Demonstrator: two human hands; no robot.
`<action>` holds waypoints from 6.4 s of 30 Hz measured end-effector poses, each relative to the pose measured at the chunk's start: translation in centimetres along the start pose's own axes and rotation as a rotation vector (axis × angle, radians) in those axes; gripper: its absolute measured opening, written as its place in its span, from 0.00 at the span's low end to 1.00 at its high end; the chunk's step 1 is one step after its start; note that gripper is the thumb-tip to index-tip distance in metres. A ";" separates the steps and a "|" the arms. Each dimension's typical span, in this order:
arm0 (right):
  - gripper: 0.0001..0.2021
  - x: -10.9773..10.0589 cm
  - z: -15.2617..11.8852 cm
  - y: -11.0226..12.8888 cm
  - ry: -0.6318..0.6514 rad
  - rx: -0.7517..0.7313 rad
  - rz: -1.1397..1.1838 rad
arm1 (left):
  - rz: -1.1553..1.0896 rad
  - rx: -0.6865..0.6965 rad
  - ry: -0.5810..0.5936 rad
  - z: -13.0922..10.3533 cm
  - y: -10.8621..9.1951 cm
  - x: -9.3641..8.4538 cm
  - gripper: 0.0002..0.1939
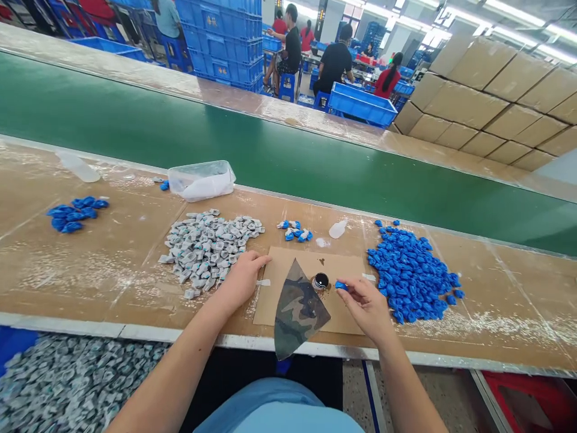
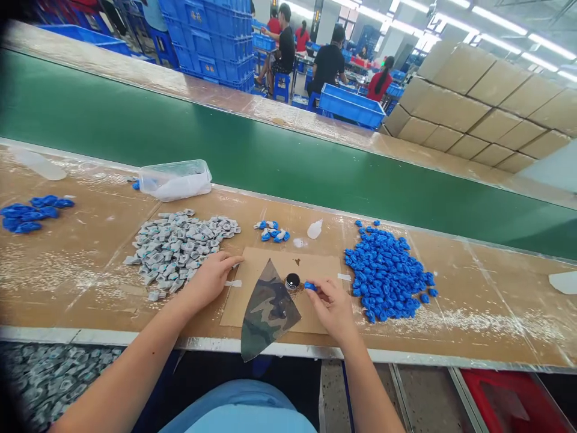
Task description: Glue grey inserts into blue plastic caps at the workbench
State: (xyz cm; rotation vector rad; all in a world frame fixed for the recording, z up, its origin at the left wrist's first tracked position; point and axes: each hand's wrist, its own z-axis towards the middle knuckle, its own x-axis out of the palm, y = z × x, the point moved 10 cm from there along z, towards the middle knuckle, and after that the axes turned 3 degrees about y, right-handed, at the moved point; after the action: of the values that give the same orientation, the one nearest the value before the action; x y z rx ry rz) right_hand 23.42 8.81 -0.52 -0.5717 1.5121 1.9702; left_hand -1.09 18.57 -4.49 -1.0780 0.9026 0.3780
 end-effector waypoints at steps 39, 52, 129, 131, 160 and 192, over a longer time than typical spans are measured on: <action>0.07 3.4 -0.1 4.0 0.134 -0.070 0.181 | -1.244 -0.351 0.146 -3.7 -6.4 8.3 0.13; 0.05 2.7 -0.2 4.2 0.164 -0.119 0.286 | -0.917 -0.174 0.193 -3.1 -8.3 5.9 0.13; 0.10 1.2 0.1 -0.2 0.104 0.042 0.067 | -1.306 -0.531 0.105 -3.8 -4.5 8.4 0.17; 0.10 1.3 0.3 -0.1 0.096 0.040 0.002 | -1.296 -0.525 0.103 -3.9 -4.4 8.6 0.16; 0.10 2.8 -0.3 1.7 0.154 0.038 0.157 | -1.264 -0.386 0.103 -3.6 -5.8 8.7 0.14; 0.05 2.6 -1.6 3.0 0.077 -0.037 0.180 | -1.222 -0.258 0.209 -3.5 -9.0 7.1 0.13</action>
State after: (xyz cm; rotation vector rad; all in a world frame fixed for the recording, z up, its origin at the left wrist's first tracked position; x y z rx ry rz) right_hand 19.42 7.21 -0.48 -0.5487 1.6266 2.1382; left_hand 7.55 10.34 -5.33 -1.7139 0.2392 -0.6610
